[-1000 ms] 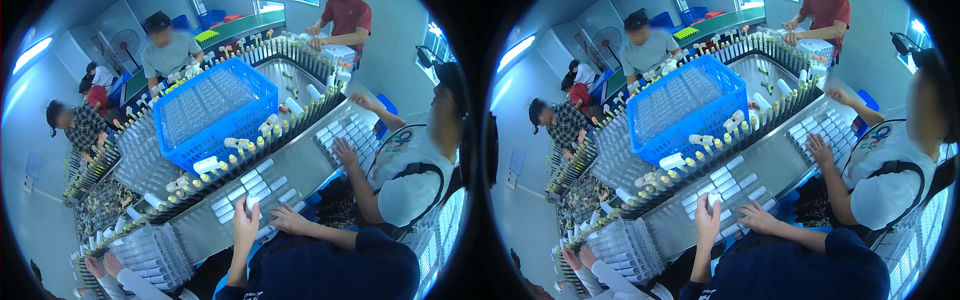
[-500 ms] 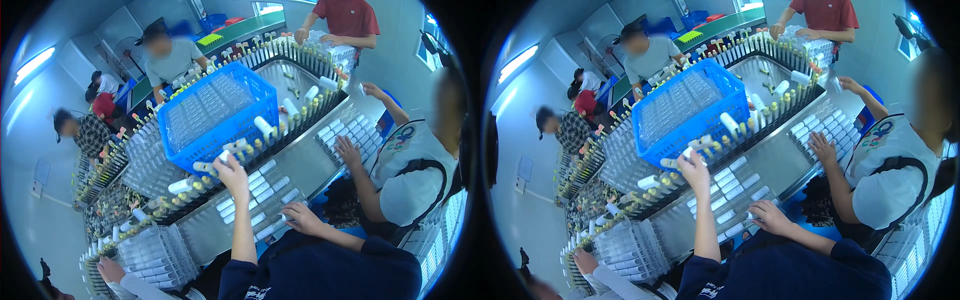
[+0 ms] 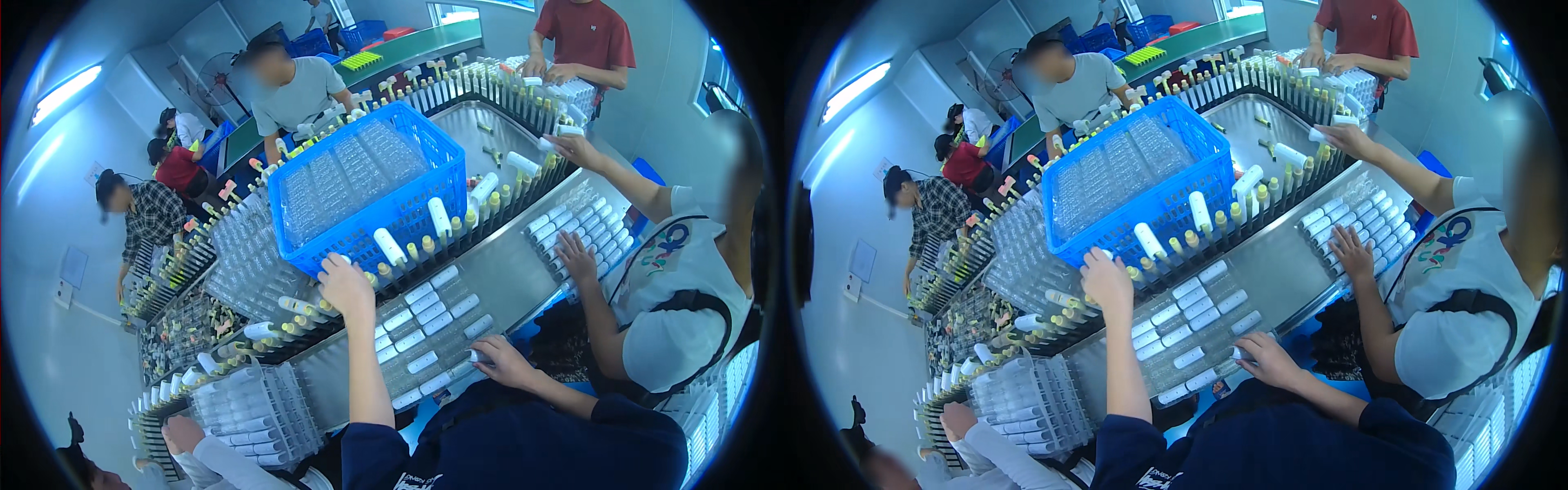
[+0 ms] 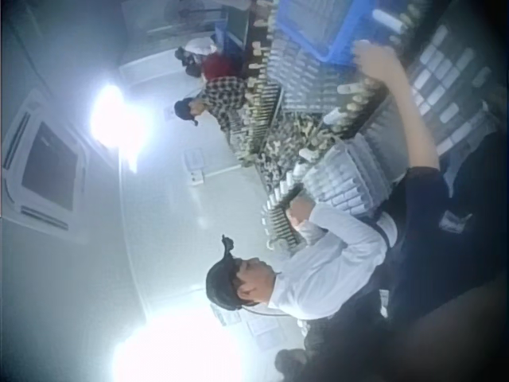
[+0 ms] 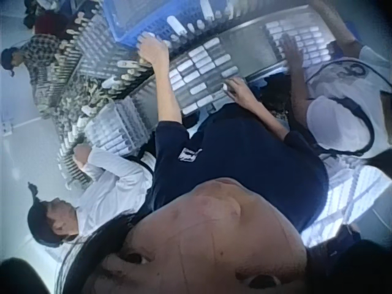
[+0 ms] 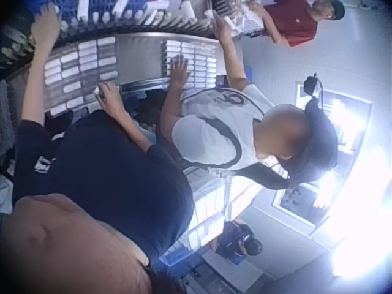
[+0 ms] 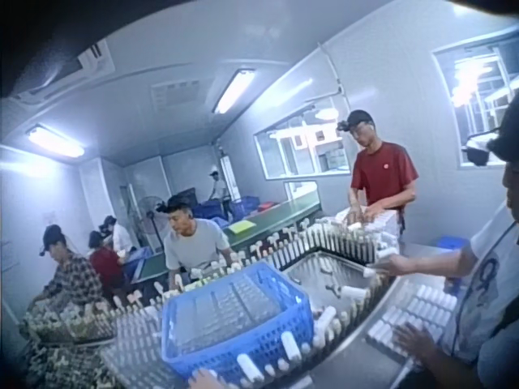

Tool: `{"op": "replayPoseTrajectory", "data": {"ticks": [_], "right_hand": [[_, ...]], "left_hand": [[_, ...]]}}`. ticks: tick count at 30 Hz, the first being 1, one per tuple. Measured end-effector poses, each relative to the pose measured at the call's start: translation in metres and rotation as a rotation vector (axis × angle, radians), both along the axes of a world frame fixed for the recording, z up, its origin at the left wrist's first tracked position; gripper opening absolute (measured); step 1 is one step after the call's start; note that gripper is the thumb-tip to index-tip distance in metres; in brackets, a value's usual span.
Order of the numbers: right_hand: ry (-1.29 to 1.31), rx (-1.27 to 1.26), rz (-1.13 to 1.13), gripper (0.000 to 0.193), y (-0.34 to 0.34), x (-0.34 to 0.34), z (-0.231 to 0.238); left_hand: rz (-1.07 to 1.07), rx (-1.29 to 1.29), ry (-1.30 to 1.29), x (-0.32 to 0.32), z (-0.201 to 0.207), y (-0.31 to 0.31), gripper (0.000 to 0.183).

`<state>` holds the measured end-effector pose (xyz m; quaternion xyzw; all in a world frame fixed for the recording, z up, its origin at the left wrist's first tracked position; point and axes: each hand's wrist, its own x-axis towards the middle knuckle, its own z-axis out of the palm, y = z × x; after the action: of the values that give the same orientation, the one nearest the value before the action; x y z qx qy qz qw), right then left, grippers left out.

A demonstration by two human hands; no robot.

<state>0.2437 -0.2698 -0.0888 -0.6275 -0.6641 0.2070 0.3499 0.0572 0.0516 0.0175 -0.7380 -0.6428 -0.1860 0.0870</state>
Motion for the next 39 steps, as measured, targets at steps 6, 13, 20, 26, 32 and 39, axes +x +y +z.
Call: {"op": "replayPoseTrajectory", "data": {"ticks": [6,13,20,26,32,39], "right_hand": [[0.063,-0.042,0.008,0.042,0.014,-0.002,0.007],[0.117,-0.091,-0.052,0.043,0.016,0.009,0.008],[0.104,-0.163,-0.033,0.043,0.014,0.017,-0.032],[0.013,-0.210,-0.024,0.045,0.018,0.012,-0.056],[0.052,-0.206,-0.059,0.048,0.019,0.014,-0.072],[0.077,-0.259,-0.032,0.050,0.023,0.018,-0.071]], "left_hand": [[-0.229,0.345,-0.143,-0.074,-0.016,-0.005,0.055],[-0.283,-0.014,-0.382,-0.088,-0.144,-0.164,0.054],[-0.299,-0.120,-0.223,-0.080,-0.191,-0.209,0.042],[-0.282,-0.147,-0.202,-0.078,-0.190,-0.202,0.036],[-0.267,-0.128,-0.238,-0.076,-0.190,-0.206,0.038],[-0.412,-0.151,-0.272,-0.079,-0.184,-0.218,0.036]]}}
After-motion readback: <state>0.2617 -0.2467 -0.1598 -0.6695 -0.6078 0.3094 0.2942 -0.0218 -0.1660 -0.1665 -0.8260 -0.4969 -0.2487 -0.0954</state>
